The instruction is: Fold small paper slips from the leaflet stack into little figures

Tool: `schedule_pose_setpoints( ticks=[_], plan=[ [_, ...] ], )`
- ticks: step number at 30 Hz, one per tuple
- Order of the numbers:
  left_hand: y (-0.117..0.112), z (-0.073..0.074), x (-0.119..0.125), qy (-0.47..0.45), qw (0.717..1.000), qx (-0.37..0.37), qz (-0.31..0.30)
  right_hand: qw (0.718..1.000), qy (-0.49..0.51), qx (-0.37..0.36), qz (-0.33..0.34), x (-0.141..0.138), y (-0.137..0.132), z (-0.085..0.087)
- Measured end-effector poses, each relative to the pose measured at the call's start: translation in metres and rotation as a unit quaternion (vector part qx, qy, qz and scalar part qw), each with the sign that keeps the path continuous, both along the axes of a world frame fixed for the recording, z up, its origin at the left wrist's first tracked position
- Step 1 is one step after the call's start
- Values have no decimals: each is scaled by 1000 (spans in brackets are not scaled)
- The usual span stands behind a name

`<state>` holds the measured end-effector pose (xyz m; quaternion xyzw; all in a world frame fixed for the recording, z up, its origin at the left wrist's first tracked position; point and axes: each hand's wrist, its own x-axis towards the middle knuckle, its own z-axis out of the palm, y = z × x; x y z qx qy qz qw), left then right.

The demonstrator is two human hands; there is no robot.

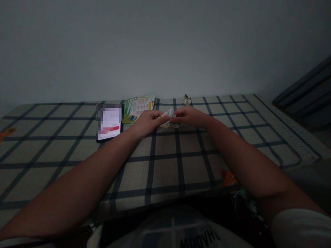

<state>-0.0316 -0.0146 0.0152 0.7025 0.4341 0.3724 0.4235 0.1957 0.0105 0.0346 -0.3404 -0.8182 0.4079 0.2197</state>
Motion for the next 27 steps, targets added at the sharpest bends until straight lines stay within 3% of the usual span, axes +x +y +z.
schedule_pose_setpoints(
  ticks=[15, 27],
  plan=[
    [3, -3, -3, -1, 1000, -10, 2, 998, -16, 62, 8, 1, 2, -3],
    [4, 3, -6, 97, 995, -26, -23, 999, 20, 38, 5, 1, 7, -12]
  ],
)
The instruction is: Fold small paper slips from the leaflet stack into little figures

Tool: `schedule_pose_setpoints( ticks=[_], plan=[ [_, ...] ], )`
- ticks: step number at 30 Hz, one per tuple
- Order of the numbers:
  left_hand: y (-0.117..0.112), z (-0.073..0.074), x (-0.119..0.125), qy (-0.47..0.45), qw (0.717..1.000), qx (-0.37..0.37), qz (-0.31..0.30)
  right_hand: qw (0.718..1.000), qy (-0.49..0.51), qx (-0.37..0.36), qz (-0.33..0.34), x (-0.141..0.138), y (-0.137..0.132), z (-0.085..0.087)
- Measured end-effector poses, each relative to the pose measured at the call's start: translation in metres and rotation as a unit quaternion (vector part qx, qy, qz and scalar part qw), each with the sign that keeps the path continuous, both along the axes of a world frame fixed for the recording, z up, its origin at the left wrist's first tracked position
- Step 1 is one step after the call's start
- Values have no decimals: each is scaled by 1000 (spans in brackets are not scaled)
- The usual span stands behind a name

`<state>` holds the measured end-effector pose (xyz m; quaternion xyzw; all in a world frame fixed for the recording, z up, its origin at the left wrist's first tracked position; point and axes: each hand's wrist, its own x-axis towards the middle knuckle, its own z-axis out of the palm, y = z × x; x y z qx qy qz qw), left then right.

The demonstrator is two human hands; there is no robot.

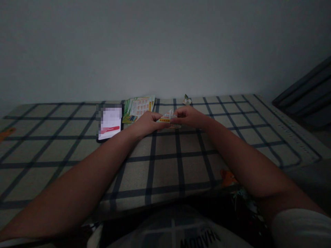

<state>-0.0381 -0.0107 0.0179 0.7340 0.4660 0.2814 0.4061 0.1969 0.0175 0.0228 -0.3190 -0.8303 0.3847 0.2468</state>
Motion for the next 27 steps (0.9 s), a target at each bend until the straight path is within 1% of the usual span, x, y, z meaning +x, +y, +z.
schedule_pose_setpoints(
  ticks=[8, 12, 16, 18, 21, 27],
  plan=[
    [-4, 2, 4, -4, 1000, 18, -8, 1000, -11, -2, 11, 1, 1, 1],
    [-5, 5, 4, 12, 1000, 7, -5, 999, 4, -26, 22, 1, 0, 3],
    [-5, 4, 4, 11, 999, 4, -30, 995, 61, -82, -11, 2, -1, 5],
    [-4, 3, 3, 11, 999, 4, -34, 992, 84, -91, -28, 2, -1, 6],
    [-4, 3, 3, 14, 999, 1, -31, 994, 77, -60, -39, 1, -1, 5],
    [-6, 5, 7, 14, 999, -8, -29, 995, 77, 45, -54, -4, 1, 1]
  ],
)
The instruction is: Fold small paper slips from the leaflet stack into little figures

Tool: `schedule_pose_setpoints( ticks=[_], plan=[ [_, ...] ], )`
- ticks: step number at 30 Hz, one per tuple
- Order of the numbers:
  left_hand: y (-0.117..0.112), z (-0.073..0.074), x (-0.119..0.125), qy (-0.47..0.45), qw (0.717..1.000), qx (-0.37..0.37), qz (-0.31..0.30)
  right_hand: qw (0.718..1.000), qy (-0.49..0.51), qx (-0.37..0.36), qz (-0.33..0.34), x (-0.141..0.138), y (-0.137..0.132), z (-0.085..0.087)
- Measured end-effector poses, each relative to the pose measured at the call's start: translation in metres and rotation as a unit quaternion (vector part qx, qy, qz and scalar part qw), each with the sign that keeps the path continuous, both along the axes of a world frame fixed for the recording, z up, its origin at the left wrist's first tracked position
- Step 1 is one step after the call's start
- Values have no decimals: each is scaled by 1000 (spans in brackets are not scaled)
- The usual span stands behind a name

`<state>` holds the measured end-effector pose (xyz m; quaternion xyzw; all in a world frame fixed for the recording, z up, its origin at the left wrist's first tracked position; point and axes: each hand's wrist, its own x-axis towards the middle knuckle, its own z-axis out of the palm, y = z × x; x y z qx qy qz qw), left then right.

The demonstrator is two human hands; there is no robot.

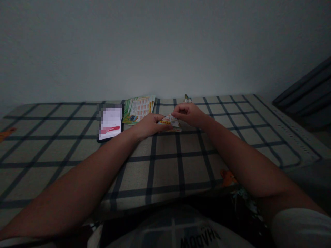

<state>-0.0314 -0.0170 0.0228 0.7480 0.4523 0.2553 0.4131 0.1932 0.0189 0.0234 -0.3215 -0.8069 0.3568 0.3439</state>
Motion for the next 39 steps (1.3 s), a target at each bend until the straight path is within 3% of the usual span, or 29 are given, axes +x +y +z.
schedule_pose_setpoints(
  ticks=[15, 25, 34, 39],
  plan=[
    [0, -9, 3, -60, 998, 12, 5, 996, -3, 93, -4, -6, -6, 1],
    [5, -8, -4, -97, 994, 39, 31, 997, 6, -74, 36, 2, -2, 1],
    [7, -10, -3, -93, 993, 32, 59, 999, -34, -10, -1, 1, 1, -1],
    [8, -9, -4, -136, 988, 19, 75, 999, -27, -38, 3, 2, 0, 0]
  ],
)
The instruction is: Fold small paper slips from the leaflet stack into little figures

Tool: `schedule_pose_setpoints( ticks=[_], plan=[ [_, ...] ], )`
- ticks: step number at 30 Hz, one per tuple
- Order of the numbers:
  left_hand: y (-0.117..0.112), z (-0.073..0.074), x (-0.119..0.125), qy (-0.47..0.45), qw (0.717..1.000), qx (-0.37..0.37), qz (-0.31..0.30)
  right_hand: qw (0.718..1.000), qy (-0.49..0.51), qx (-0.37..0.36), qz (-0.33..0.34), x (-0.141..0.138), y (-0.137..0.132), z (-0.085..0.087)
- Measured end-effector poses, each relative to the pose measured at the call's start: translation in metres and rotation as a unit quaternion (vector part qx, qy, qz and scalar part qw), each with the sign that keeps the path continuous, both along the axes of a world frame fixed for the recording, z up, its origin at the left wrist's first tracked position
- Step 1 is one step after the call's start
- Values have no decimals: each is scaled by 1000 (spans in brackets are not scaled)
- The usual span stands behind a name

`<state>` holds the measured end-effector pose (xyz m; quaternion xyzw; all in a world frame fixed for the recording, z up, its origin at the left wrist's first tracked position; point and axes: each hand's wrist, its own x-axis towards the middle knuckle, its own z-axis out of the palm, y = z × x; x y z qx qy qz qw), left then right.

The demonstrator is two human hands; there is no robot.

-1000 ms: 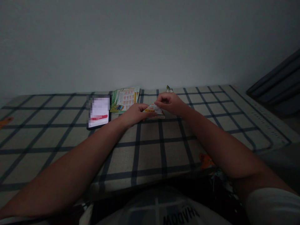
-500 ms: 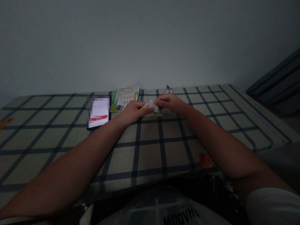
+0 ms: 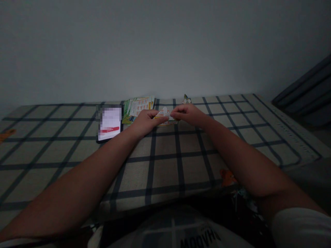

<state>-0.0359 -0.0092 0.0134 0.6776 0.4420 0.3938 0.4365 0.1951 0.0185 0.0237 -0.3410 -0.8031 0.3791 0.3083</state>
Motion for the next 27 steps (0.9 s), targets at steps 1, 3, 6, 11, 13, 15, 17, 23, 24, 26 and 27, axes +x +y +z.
schedule_pose_setpoints(
  ticks=[1, 3, 6, 11, 13, 15, 17, 23, 24, 26, 27],
  plan=[
    [0, 0, 0, -3, 1000, 0, 4, 1000, -8, -4, 0, 1, 0, 0],
    [-1, 1, 0, -5, 1000, 4, 9, 1000, -27, 6, -5, 2, 1, 0],
    [-1, 1, 0, -4, 1000, 9, 9, 999, -29, 38, -17, 2, 2, 1],
    [-2, 1, 1, -14, 999, 25, 38, 1000, -7, 13, -17, 1, 1, 3],
    [-2, 2, 0, -18, 998, 35, 42, 1000, -1, -12, -11, 2, 1, 3],
    [-1, 2, 0, -20, 998, 40, 44, 1000, 6, -11, -11, 2, 1, 3],
    [0, 1, 0, -27, 998, 39, 45, 1000, 15, 3, -16, 2, 2, 2],
    [2, 1, 0, -62, 997, 29, 42, 999, 35, -22, -26, 2, 2, 1],
    [2, 1, 0, -62, 997, 30, 44, 999, 34, -19, -26, 3, 2, 2],
    [2, 1, 0, -62, 996, 31, 47, 999, 34, -3, -31, 4, 1, 3],
    [2, 1, 0, -65, 996, 31, 46, 999, 34, 6, -33, 4, 1, 4]
  ],
)
